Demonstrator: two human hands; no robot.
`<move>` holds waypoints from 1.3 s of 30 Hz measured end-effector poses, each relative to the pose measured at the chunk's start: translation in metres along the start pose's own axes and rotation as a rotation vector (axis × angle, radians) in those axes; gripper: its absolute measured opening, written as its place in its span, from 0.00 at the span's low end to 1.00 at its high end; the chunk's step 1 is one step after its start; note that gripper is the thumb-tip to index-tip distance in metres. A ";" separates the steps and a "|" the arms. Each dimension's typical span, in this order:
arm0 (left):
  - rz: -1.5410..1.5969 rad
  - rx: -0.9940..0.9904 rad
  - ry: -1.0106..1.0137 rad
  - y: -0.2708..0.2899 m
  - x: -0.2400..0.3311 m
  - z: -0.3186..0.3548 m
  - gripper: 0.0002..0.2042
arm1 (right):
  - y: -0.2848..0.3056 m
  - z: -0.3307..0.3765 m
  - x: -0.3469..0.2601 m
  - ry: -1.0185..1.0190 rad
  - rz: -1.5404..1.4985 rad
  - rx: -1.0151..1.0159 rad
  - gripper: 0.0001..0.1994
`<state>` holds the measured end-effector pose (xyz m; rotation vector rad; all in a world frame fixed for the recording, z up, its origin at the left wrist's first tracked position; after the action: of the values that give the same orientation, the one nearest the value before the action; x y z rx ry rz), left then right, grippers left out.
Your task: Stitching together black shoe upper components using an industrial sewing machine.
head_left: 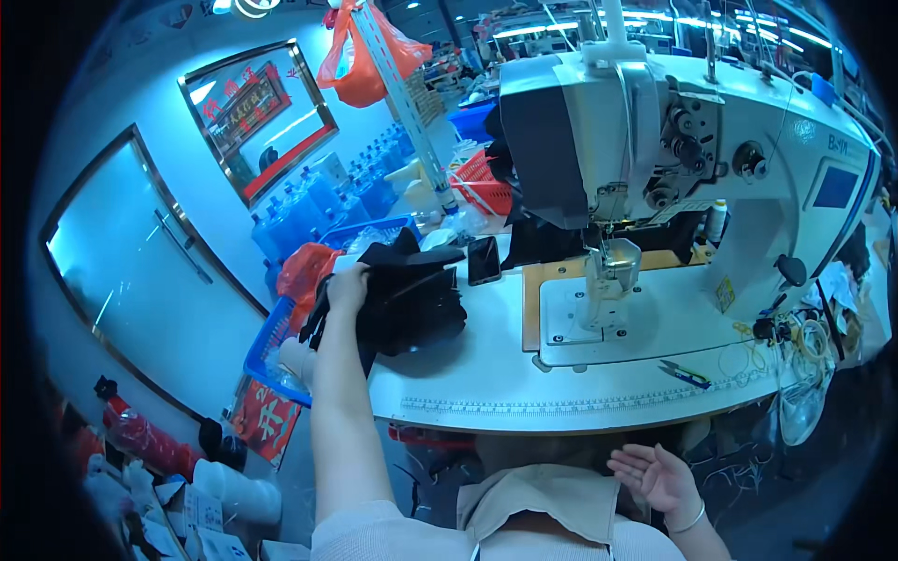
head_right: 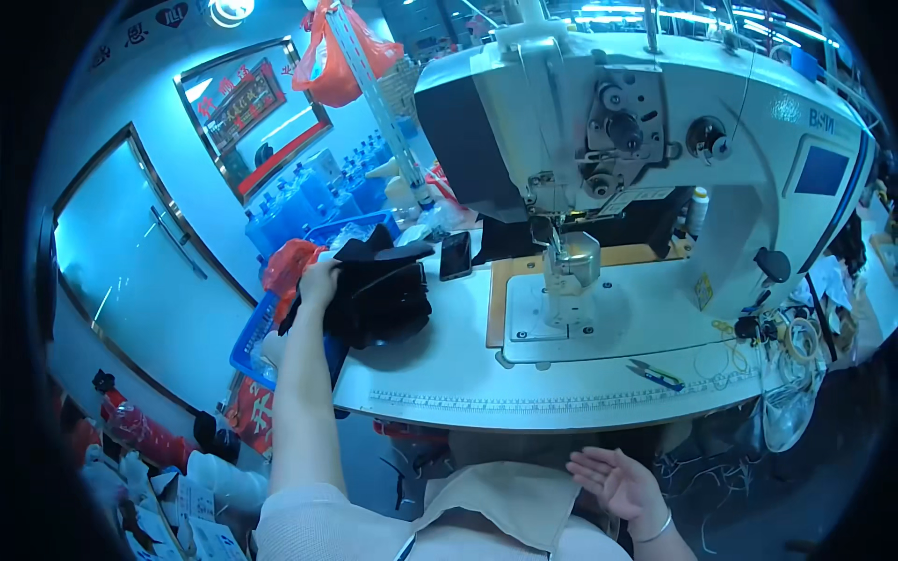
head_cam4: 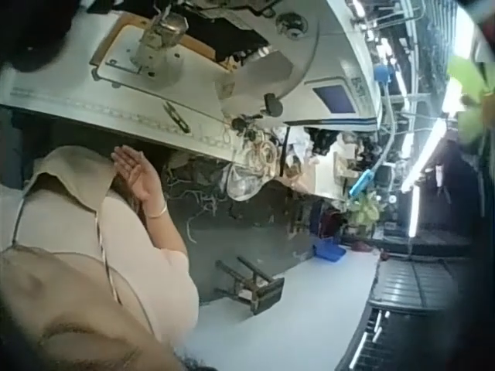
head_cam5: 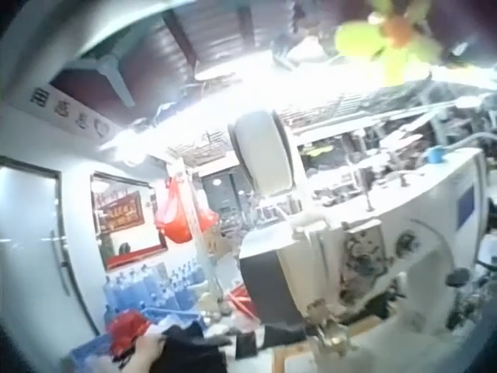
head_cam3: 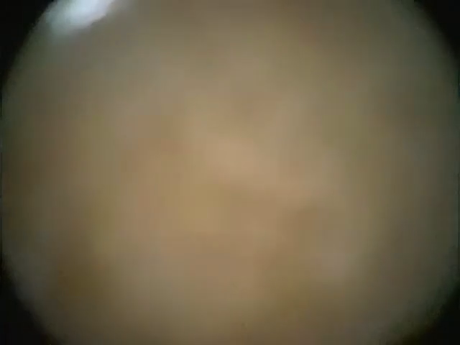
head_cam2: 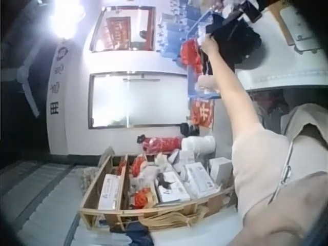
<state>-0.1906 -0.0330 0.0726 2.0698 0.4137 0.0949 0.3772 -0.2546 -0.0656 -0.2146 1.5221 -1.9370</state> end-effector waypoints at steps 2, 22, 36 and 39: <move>0.046 0.048 0.073 0.016 -0.010 -0.015 0.10 | 0.013 0.006 -0.005 0.058 0.001 0.018 0.26; 0.175 0.662 0.220 0.156 -0.077 -0.105 0.11 | -0.117 -0.091 0.013 0.068 0.600 -0.224 0.16; 0.949 -0.408 0.271 0.226 0.069 0.036 0.07 | -0.200 -0.128 0.049 0.584 0.786 -0.394 0.30; 0.596 -0.344 0.180 0.176 0.101 0.056 0.09 | -0.178 -0.141 0.026 0.433 0.589 -0.351 0.14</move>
<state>-0.0380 -0.1264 0.1838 1.7846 -0.1223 0.6647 0.2170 -0.1368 0.0464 0.4884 1.9255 -1.2886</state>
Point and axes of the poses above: each hand's wrist, its own z-axis away from the middle knuckle, its own y-axis out of the back of the hand, x = y × z, the point moved 1 cm from there along -z, towards the middle knuckle, and after that the axes turned 11 degrees about -z, right-handed, at the moved point
